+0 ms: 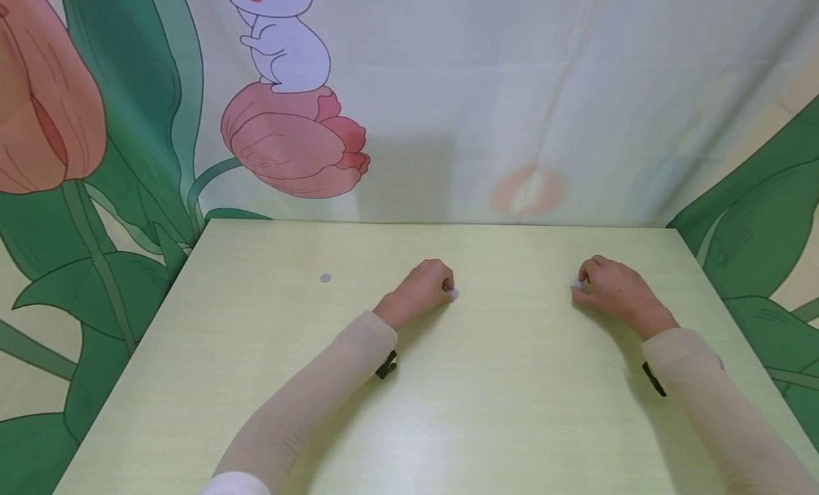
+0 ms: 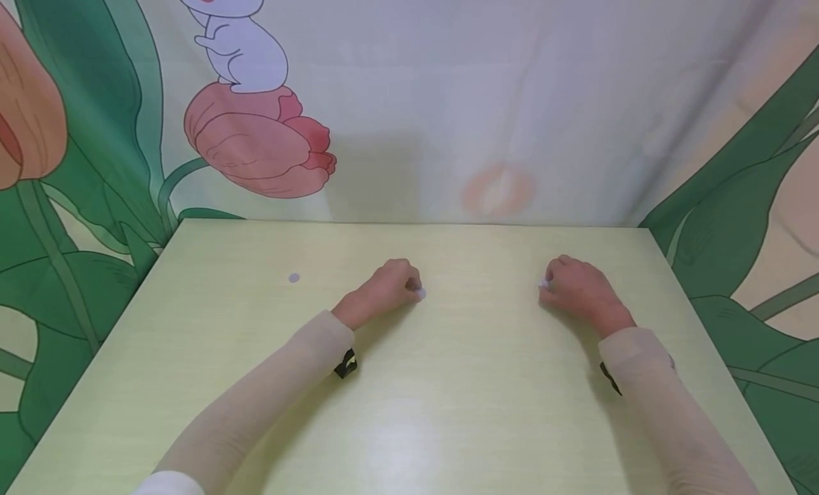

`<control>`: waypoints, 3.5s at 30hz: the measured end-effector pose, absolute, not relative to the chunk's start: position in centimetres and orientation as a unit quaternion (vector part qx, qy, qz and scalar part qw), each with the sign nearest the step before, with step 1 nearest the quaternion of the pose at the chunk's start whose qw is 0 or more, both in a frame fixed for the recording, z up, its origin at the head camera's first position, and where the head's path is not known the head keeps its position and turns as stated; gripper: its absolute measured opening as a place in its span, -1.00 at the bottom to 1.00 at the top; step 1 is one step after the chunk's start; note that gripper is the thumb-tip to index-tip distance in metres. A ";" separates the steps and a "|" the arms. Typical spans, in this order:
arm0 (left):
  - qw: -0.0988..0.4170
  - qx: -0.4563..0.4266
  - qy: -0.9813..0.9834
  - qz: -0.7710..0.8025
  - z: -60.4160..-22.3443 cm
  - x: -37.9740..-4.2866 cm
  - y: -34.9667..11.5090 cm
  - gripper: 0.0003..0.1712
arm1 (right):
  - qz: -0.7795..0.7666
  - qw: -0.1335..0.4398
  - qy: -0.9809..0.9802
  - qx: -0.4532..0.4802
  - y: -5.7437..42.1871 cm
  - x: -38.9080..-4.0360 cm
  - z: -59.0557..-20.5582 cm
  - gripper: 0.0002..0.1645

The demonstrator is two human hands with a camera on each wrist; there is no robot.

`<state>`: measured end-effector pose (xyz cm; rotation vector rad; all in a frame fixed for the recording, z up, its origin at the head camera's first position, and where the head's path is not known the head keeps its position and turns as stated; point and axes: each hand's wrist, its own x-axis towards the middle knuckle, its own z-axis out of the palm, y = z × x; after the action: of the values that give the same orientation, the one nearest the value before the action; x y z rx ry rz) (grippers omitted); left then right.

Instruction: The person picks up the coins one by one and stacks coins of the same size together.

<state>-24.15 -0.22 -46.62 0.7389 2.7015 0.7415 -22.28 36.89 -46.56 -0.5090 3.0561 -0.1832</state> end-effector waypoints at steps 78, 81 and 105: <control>0.168 0.219 0.887 0.370 -48.2 -26.1 -2.1 -0.88 | -0.333 -0.147 0.900 -0.240 30.2 -21.6 -47.6 -0.79; 0.168 0.219 0.887 0.371 -48.2 -26.1 -2.1 -0.88 | -0.326 -0.148 0.899 -0.251 30.0 -21.7 -47.6 -0.78; 0.164 0.233 0.883 0.374 -48.1 -26.1 -2.4 -0.90 | -0.160 -0.053 0.921 -0.350 25.7 -23.8 -48.1 -0.79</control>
<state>-26.14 -2.36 -48.13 0.6633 2.5161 1.0646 -23.77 25.66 -48.06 -1.1393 2.9961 -0.5210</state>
